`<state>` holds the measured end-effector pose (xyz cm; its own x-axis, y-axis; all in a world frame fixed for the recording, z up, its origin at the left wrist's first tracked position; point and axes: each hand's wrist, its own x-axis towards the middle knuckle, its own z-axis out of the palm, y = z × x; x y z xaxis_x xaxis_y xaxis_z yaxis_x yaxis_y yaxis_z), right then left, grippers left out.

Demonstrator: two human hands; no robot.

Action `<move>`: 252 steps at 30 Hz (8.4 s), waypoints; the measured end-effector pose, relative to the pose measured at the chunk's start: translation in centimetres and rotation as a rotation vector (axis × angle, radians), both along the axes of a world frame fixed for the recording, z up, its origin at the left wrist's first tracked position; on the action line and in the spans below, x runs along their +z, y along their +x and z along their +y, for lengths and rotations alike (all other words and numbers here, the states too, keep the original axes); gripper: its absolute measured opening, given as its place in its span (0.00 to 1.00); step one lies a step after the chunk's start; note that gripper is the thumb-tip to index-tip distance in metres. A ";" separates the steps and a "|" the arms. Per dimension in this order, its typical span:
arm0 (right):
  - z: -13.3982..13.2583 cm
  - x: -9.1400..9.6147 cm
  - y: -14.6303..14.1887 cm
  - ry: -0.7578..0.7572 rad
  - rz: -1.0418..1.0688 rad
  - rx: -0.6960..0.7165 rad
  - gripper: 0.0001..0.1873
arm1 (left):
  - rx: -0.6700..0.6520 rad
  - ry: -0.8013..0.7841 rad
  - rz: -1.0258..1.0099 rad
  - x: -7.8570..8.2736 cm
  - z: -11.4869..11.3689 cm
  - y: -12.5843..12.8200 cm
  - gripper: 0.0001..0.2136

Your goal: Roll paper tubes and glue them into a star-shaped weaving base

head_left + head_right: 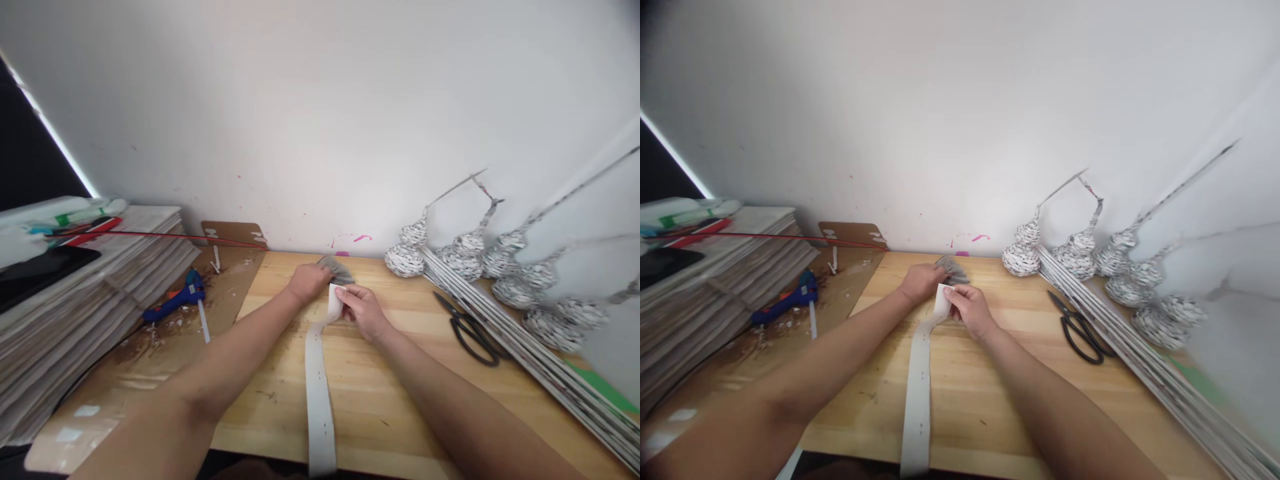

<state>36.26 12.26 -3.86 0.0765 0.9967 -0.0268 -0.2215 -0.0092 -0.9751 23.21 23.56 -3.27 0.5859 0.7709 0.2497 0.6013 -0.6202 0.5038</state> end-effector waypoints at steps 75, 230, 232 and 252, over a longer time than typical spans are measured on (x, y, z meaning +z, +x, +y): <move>-2.0 3.9 0.4 0.135 -0.236 0.237 0.17 | -0.010 -0.973 -0.830 2.8 -10.1 -4.2 0.15; -2.1 4.1 -0.3 -0.165 -0.069 0.088 0.21 | -0.024 -1.104 -0.728 3.0 -10.8 -4.3 0.17; -2.1 4.4 0.1 -0.150 -0.065 0.171 0.20 | -0.003 -1.107 -0.764 3.2 -10.8 -4.3 0.18; -1.9 3.6 -0.1 -0.116 -0.040 0.171 0.15 | -0.004 -0.981 -0.660 3.1 -10.7 -4.3 0.16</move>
